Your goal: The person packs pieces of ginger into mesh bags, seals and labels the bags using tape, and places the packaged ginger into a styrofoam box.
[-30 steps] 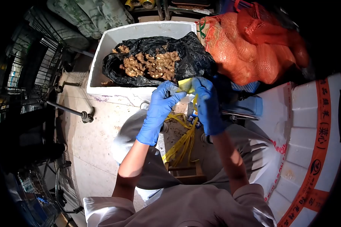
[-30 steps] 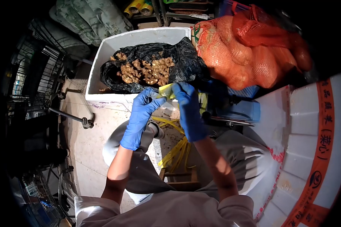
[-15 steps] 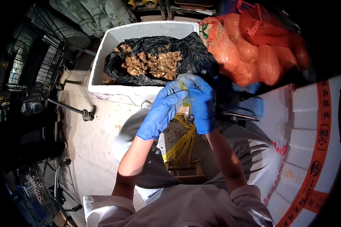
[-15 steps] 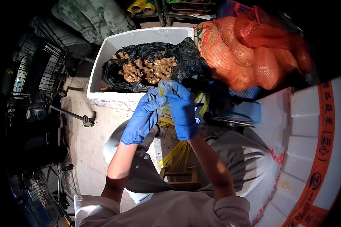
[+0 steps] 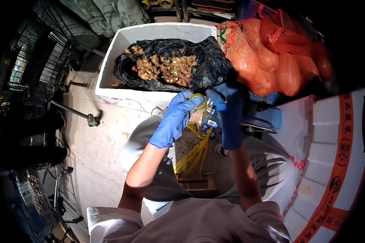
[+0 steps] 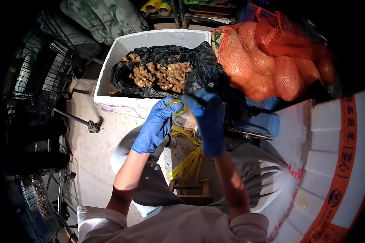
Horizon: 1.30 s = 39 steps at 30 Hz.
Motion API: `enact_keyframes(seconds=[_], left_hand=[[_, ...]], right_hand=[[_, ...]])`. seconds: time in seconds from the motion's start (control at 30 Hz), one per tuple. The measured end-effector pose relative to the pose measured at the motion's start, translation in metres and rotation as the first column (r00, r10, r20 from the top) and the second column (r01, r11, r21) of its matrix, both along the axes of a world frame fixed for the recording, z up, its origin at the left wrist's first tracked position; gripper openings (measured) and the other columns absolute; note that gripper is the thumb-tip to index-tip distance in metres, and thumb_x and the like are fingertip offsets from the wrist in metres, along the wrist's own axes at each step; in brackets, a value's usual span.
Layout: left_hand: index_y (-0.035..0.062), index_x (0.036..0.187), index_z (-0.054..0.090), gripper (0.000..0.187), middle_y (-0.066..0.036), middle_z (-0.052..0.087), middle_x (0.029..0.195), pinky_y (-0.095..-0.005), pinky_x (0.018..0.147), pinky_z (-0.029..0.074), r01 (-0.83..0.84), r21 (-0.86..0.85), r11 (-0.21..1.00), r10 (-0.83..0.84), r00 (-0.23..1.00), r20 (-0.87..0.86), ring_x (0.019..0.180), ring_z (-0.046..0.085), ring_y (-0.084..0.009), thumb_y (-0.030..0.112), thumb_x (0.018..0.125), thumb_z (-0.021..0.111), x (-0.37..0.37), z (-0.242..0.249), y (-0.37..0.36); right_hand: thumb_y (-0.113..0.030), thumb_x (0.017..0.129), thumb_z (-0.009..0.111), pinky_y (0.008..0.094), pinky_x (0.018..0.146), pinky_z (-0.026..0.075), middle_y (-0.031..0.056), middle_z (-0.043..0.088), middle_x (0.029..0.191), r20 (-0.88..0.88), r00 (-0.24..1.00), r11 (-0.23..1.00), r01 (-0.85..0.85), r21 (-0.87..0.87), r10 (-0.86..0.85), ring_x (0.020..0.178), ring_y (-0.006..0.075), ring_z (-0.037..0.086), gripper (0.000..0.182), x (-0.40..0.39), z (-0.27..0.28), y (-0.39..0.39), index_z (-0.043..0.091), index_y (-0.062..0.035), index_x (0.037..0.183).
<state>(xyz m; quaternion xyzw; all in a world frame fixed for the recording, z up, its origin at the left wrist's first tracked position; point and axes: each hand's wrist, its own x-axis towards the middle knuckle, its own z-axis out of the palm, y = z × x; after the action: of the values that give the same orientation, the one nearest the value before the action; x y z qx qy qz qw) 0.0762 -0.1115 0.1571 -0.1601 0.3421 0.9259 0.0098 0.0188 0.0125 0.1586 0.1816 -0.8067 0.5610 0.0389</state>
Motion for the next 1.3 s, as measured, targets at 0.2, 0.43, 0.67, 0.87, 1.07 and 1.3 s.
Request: enact_keyframes(seconds=[0.2, 0.43, 0.67, 0.87, 1.07, 1.3], left_hand=[[0.0035, 0.092, 0.051, 0.014, -0.007, 0.056, 0.094, -0.0252, 0.077, 0.046, 0.127, 0.213, 0.969, -0.119, 0.992, -0.049, 0.087, 0.055, -0.0145, -0.001, 0.079, 0.048, 0.001, 0.013, 0.005], [0.0068, 0.088, 0.05, 0.013, -0.002, 0.053, 0.084, -0.0262, 0.08, 0.045, -0.049, 0.175, 0.983, 0.058, 0.997, -0.047, 0.071, 0.051, -0.0101, -0.002, 0.079, 0.047, -0.001, -0.005, -0.008], [0.0098, 0.1, 0.051, 0.017, 0.002, 0.055, 0.092, -0.0185, 0.07, 0.043, -0.242, -0.119, 0.963, 0.256, 0.96, 0.117, 0.083, 0.053, -0.0072, 0.013, 0.084, 0.048, -0.006, 0.008, -0.003], [0.0078, 0.082, 0.05, 0.014, 0.001, 0.053, 0.076, -0.0187, 0.057, 0.04, -0.033, -0.502, 0.864, 0.053, 0.998, 0.025, 0.064, 0.048, -0.0062, 0.01, 0.074, 0.061, -0.008, 0.017, -0.01], [0.0022, 0.09, 0.053, 0.018, -0.001, 0.054, 0.077, -0.0173, 0.05, 0.036, -0.073, -0.826, 0.559, 0.106, 0.994, -0.016, 0.061, 0.046, -0.0055, 0.0, 0.072, 0.056, -0.011, -0.015, -0.019], [-0.0044, 0.095, 0.051, 0.025, -0.012, 0.058, 0.088, -0.0246, 0.071, 0.049, 0.032, -0.123, 0.992, -0.023, 0.997, 0.079, 0.075, 0.058, -0.0172, -0.003, 0.08, 0.031, -0.004, 0.014, -0.027]], right_hand=[[-0.011, 0.071, 0.062, 0.0213, 0.058, 0.038, -0.001, 0.048, 0.068, 0.408, 0.883, 0.946, -0.109, -0.304, 0.233, 0.062, 0.0073, 0.043, 0.015, 0.013, 0.005, 0.01, 0.05, -0.0033, 0.076], [-0.017, 0.082, 0.048, 0.0297, 0.075, 0.046, 0.0056, 0.055, 0.09, 0.542, 0.536, 0.388, 0.381, -0.84, 0.647, 0.084, 0.0159, 0.054, 0.018, 0.007, -0.023, 0.026, 0.052, -0.0042, 0.095], [-0.008, 0.076, 0.056, 0.0224, 0.066, 0.043, 0.0027, 0.056, 0.085, 0.4, 0.83, 0.902, -0.252, -0.351, 0.388, 0.075, 0.0093, 0.051, 0.019, 0.023, -0.033, -0.006, 0.055, -0.0007, 0.093], [-0.004, 0.075, 0.053, 0.0219, 0.067, 0.042, 0.0061, 0.056, 0.084, 0.513, 0.812, 0.857, 0.029, -0.514, 0.28, 0.073, 0.0096, 0.051, 0.02, -0.006, -0.028, 0.003, 0.054, 0.003, 0.094], [-0.012, 0.079, 0.042, 0.0338, 0.082, 0.043, 0.014, 0.053, 0.1, 0.534, 0.534, 0.415, 0.336, -0.845, 0.656, 0.09, 0.022, 0.054, 0.029, -0.006, -0.043, 0.01, 0.047, 0.0045, 0.103], [-0.006, 0.074, 0.051, 0.0259, 0.064, 0.044, 0.0073, 0.058, 0.08, 0.455, 0.802, 0.901, -0.224, -0.371, 0.387, 0.07, 0.0194, 0.056, 0.018, 0.0, -0.024, 0.019, 0.055, 0.0003, 0.09]])
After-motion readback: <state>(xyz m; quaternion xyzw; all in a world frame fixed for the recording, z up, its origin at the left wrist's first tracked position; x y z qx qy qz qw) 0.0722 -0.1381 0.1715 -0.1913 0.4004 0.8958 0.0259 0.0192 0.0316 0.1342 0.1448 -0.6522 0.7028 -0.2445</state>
